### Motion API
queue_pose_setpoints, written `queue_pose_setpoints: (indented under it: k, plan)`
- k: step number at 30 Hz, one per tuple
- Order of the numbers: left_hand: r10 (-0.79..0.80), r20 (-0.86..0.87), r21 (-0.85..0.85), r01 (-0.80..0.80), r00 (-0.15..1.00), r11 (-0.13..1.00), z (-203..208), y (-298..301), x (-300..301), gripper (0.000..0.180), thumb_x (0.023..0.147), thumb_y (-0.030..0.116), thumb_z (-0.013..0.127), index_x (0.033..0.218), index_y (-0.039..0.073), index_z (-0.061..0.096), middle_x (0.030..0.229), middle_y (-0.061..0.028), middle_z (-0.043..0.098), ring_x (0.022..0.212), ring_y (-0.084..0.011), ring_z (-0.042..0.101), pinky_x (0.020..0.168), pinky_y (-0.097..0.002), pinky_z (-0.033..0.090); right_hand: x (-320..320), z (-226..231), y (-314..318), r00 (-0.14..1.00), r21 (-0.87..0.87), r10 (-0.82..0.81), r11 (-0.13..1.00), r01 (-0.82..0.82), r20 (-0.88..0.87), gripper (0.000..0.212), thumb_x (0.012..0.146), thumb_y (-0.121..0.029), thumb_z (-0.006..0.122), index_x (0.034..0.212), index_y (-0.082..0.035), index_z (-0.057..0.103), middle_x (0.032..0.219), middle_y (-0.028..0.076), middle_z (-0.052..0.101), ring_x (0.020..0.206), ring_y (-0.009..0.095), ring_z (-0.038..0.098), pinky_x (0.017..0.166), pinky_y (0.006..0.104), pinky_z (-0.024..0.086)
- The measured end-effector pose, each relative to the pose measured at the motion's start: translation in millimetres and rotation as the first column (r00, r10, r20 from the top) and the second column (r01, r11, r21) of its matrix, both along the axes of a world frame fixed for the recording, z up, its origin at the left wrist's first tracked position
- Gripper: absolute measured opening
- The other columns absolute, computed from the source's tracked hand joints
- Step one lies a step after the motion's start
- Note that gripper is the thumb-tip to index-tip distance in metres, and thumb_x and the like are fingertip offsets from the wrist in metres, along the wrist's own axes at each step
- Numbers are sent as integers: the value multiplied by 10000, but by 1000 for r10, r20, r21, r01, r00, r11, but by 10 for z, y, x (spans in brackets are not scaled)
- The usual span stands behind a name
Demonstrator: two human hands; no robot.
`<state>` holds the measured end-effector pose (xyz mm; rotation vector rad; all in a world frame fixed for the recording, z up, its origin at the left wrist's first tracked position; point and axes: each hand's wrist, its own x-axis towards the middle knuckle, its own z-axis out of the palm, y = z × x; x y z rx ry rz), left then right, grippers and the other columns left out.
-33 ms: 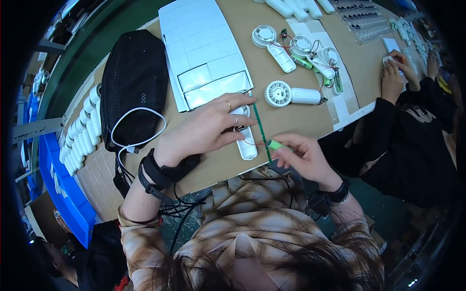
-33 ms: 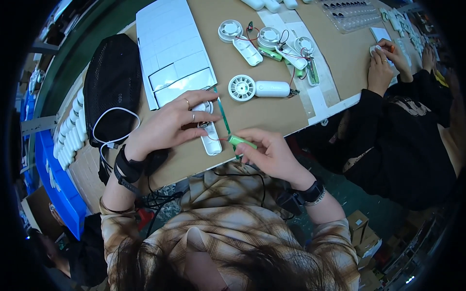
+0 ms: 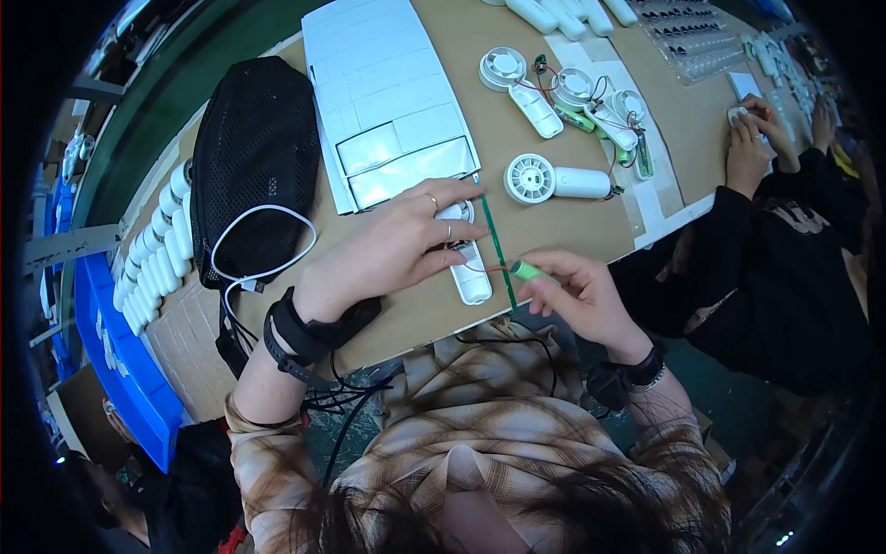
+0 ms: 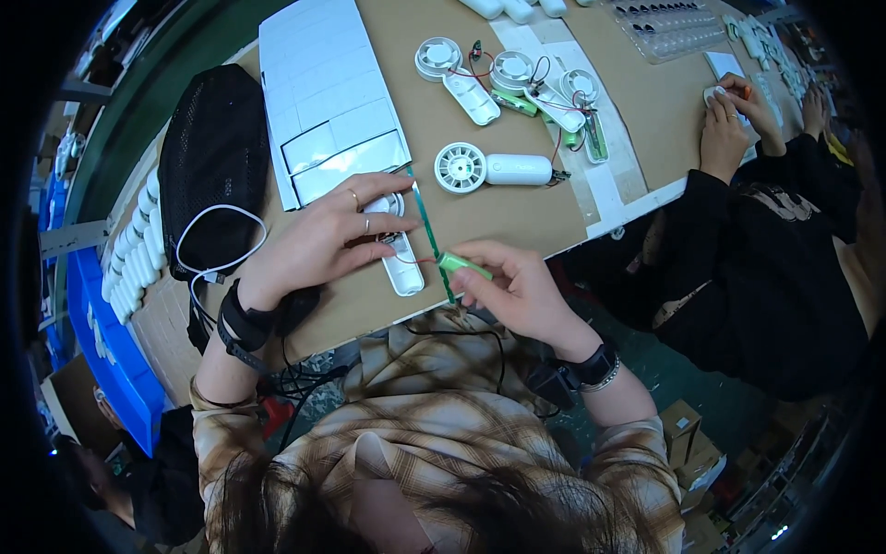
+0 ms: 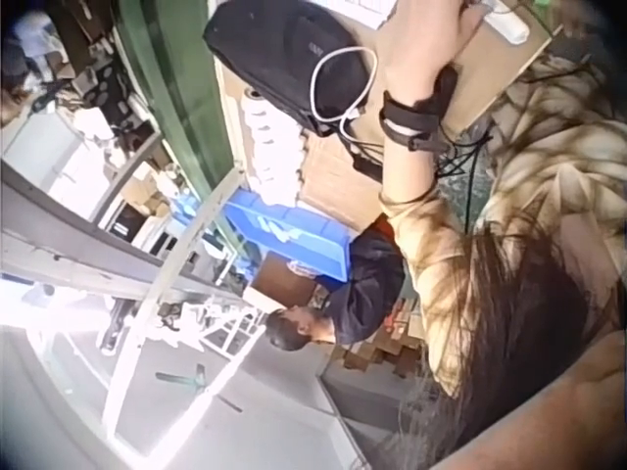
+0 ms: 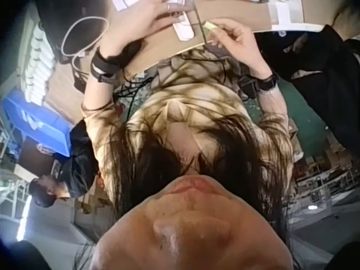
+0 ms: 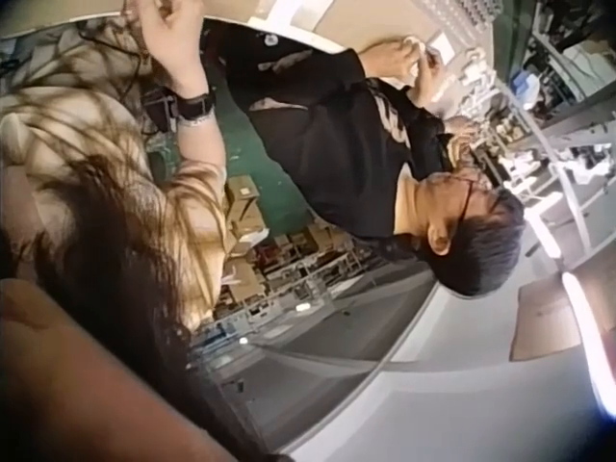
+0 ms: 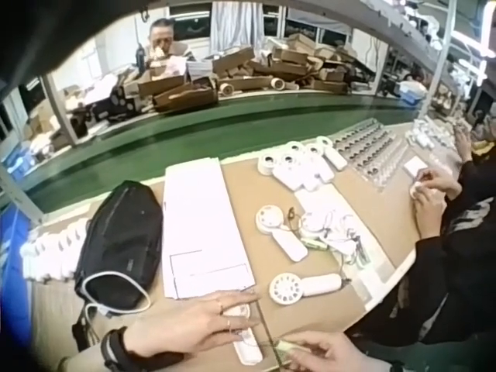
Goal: Assembling small electronic components into circular plastic housings at a factory workbench.
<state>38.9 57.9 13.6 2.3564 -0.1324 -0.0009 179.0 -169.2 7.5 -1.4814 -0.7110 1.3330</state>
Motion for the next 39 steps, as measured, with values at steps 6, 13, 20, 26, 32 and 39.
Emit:
queue_pose_setpoints:
  k: [6, 13, 20, 26, 32, 39]
  plan:
    - [92, 48, 114, -97, 995, 989, 123, -156, -137, 451, 727, 120, 711, 1166, 105, 607, 1319, -134, 485, 1173, -321, 486, 974, -399, 410, 86, -52, -35, 998, 0, -43, 999, 43, 37, 284, 963, -126, 501, 1221, -14, 540, 890, 45, 632, 710, 59, 570, 641, 191, 475]
    - [131, 30, 175, -135, 991, 975, 91, -216, -275, 428, 742, 85, 691, 1160, 95, 603, 1273, -122, 518, 1130, -304, 518, 946, -398, 433, 64, -21, 27, 996, 29, -69, 997, 67, 58, 299, 972, -149, 491, 1237, -16, 531, 890, 37, 620, 733, 56, 564, 649, 192, 472]
    - [45, 184, 91, -62, 982, 994, -48, -157, -310, 364, 742, 66, 694, 1097, 53, 613, 1205, -107, 568, 1088, -294, 555, 924, -402, 456, 90, -17, 67, 999, 30, -19, 999, 18, 45, 306, 963, -106, 491, 1254, -15, 514, 903, 33, 614, 748, 48, 552, 659, 188, 467]
    - [61, 220, 52, -74, 974, 996, -114, -157, -312, 290, 747, 45, 684, 1029, 38, 619, 1158, -106, 587, 1086, -296, 556, 939, -402, 450, 34, 106, 93, 989, 49, -4, 999, -3, 146, 270, 922, -39, 533, 1189, -4, 523, 918, 43, 622, 784, 59, 569, 673, 196, 471]
    - [106, 190, 33, -114, 976, 993, -131, -220, -333, 273, 753, 61, 694, 1015, 49, 617, 1196, -103, 573, 1153, -308, 524, 1007, -462, 391, 29, 116, 59, 900, 41, 119, 988, -150, 419, 220, 887, -27, 575, 1102, 3, 534, 925, 65, 633, 833, 96, 600, 658, 240, 490]
    - [142, 154, -18, -141, 978, 990, -126, -288, -312, 235, 811, 144, 656, 1023, 71, 587, 1161, -114, 552, 1243, -307, 442, 1071, -560, 258, -159, 154, 204, 854, 108, 63, 985, -138, 517, 218, 864, -24, 595, 1079, 2, 575, 911, 87, 612, 777, 154, 611, 644, 254, 494]
